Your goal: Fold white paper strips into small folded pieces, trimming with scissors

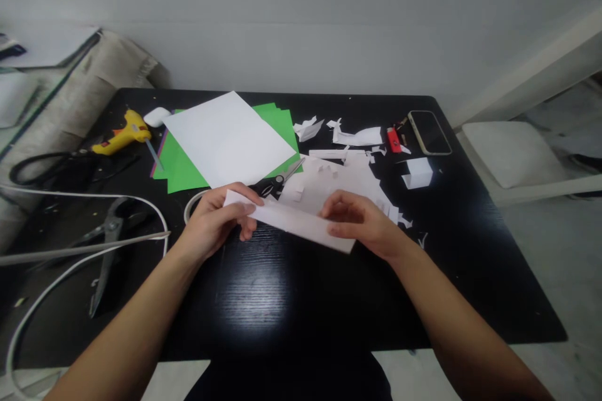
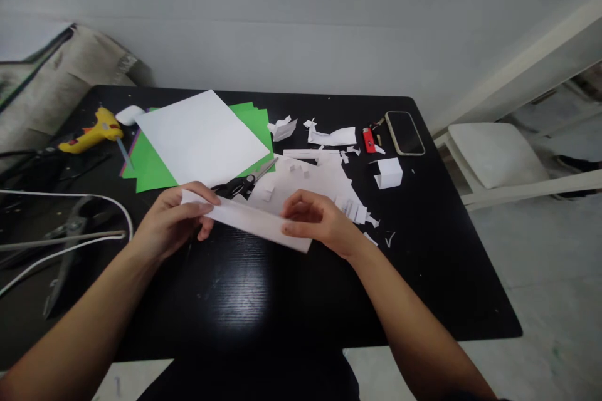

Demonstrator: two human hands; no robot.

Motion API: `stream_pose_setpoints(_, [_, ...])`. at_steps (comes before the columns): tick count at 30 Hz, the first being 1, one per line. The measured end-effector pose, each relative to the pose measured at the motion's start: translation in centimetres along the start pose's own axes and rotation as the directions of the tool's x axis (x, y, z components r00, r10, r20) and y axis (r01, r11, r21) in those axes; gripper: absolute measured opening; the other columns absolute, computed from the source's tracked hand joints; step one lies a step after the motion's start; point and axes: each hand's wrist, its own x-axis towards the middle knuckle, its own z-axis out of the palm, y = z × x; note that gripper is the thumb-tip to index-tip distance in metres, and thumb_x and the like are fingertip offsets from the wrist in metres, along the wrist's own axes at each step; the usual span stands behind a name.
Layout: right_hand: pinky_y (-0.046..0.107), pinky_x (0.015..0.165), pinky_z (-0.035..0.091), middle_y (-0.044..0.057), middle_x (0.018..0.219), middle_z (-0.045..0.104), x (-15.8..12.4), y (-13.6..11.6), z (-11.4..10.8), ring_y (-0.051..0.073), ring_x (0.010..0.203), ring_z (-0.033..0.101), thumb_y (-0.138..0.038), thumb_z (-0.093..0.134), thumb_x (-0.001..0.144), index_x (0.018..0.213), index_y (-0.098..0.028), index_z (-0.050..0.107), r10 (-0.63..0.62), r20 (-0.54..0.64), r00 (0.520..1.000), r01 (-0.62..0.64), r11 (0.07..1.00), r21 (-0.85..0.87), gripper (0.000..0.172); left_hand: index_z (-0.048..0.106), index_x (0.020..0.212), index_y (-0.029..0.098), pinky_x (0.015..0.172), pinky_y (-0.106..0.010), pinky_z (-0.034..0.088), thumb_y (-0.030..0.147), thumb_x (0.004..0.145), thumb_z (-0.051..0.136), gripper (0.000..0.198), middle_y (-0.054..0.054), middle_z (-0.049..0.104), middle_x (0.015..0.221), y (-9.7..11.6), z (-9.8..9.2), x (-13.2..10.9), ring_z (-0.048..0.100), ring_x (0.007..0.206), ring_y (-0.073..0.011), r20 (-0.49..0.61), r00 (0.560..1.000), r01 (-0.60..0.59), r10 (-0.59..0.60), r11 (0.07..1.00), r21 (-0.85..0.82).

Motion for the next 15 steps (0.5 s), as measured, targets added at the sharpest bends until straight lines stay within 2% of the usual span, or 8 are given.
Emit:
stream_pose_setpoints(3, [0.026, 0.076, 0.06, 0.012, 0.106, 0.08, 0.1, 0.7, 0.5, 0.018, 0.085, 0.078, -0.056, 0.079, 0.086, 0.086, -0.017, 0.061, 0.115, 0.159, 0.981, -0.146, 0.97, 0.194, 0.043, 0.079, 0.091, 0.014, 0.044, -0.018, 0.053, 0.017, 0.086, 0.076, 0.006, -0.003, 0.073, 0.06, -0.3, 0.2, -0.3, 0.066, 0.046, -0.0127, 0.167, 0.982, 0.078, -0.087, 0.995, 0.06])
stream_pose_setpoints(5, [0.025, 0.072, 0.06, 0.01, 0.101, 0.081, 0.2, 1.6, 1.4, 0.016, 0.078, 0.078, -0.056, 0.072, 0.092, 0.093, -0.018, 0.059, 0.2, 0.214, 0.956, -0.26, 0.918, 0.301, 0.04, 0.08, 0.095, 0.014, 0.046, -0.018, 0.055, 0.019, 0.089, 0.075, 0.009, -0.005, 0.076, 0.065, -0.5, 0.8, -0.5, 0.069, 0.05, -0.0133, 0.287, 0.946, 0.117, -0.148, 0.985, 0.124])
stream_pose_setpoints(7, [0.032, 0.078, 0.063, 0.012, 0.101, 0.08, 0.2, 2.6, 2.4, 0.022, 0.082, 0.08, -0.055, 0.067, 0.096, 0.106, -0.016, 0.062, 0.264, 0.327, 0.907, -0.362, 0.886, 0.29, 0.04, 0.08, 0.099, 0.014, 0.049, -0.018, 0.055, 0.02, 0.091, 0.073, 0.011, -0.006, 0.077, 0.07, -0.7, 1.4, -0.7, 0.071, 0.055, -0.0135, 0.374, 0.908, 0.131, -0.189, 0.975, 0.177])
stream_pose_setpoints(8, [0.034, 0.076, 0.064, 0.013, 0.102, 0.079, 0.2, 3.0, 2.9, 0.024, 0.082, 0.081, -0.055, 0.066, 0.097, 0.109, -0.015, 0.063, 0.254, 0.385, 0.887, -0.377, 0.88, 0.288, 0.043, 0.08, 0.099, 0.014, 0.05, -0.017, 0.055, 0.02, 0.092, 0.073, 0.012, -0.006, 0.077, 0.071, -0.8, 1.7, -0.7, 0.072, 0.057, -0.0134, 0.398, 0.895, 0.132, -0.202, 0.972, 0.197])
stream_pose_setpoints(10, [0.033, 0.068, 0.065, 0.013, 0.1, 0.078, 0.2, 3.5, 3.5, 0.022, 0.074, 0.08, -0.053, 0.064, 0.099, 0.109, -0.012, 0.065, 0.237, 0.457, 0.857, -0.391, 0.877, 0.279, 0.042, 0.079, 0.1, 0.014, 0.049, -0.017, 0.054, 0.022, 0.093, 0.073, 0.013, -0.006, 0.075, 0.069, -0.8, 2.0, -0.9, 0.07, 0.057, -0.0127, 0.409, 0.887, 0.124, -0.214, 0.964, 0.236])
stream_pose_setpoints(15, [0.02, 0.055, 0.061, 0.008, 0.091, 0.078, 0.0, 3.2, 3.6, 0.013, 0.065, 0.074, -0.046, 0.07, 0.098, 0.109, -0.012, 0.068, 0.273, 0.361, 0.892, -0.369, 0.9, 0.232, 0.036, 0.074, 0.106, 0.015, 0.047, -0.017, 0.052, 0.027, 0.093, 0.074, 0.018, -0.002, 0.071, 0.066, -0.7, 2.1, -0.9, 0.067, 0.055, -0.0119, 0.317, 0.932, 0.066, -0.173, 0.944, 0.322])
